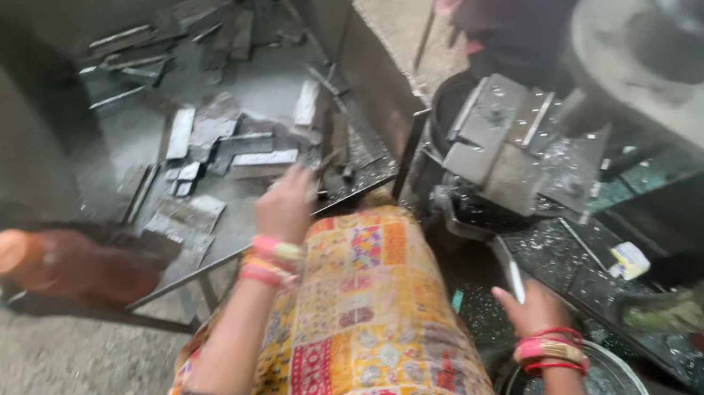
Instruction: The person picks up metal plates from a bin and places them one by one into a vertical drilling machine. They use their right hand to pull a lever, lowering the drill bit into the plate, then release the lever and place the drilled plate into a separate bucket.
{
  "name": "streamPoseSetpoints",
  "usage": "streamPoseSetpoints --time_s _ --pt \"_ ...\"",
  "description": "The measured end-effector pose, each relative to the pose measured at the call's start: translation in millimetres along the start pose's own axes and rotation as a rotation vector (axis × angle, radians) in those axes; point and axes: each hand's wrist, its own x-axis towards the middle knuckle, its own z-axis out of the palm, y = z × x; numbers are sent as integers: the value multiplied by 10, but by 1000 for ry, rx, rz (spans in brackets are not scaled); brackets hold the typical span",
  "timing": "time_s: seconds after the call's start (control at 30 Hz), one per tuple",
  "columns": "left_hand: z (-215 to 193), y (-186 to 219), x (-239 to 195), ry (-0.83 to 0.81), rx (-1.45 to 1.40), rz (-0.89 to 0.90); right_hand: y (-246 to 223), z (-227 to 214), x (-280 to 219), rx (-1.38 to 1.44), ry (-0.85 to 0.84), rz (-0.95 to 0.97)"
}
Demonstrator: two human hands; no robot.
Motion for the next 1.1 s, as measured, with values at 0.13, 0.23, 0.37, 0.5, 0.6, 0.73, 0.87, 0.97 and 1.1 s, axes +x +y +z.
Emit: streamPoseSetpoints --time_s 0.13,0.23,0.37,0.5,0.6,0.73,0.87,0.97,1.1 --pt "126 1213 698 63 66 207 -119 -41 -60 9 -9 45" --pt "408 2033 862 -167 141 313 -142 -43 -38 12 -15 71" --pt "684 2435 720 -85 -59 450 -86 25 -50 -2 45 32" --pt "504 2426 667 -221 -77 299 -46 98 -13 23 -16 44" --pt "356 2480 558 -376 -42 329 -52 63 32 13 -49 40" --pt "558 2679 366 -332 -150 380 -129 -74 -21 17 -97 70" --pt "868 2749 501 -245 -131 350 -153 -120 -43 38 -62 62" --pt "870 2749 578 -377 -164 322 -12 68 21 29 -37 70" --pt "746 2718 605 -333 -167 325 143 735 -180 91 41 83"
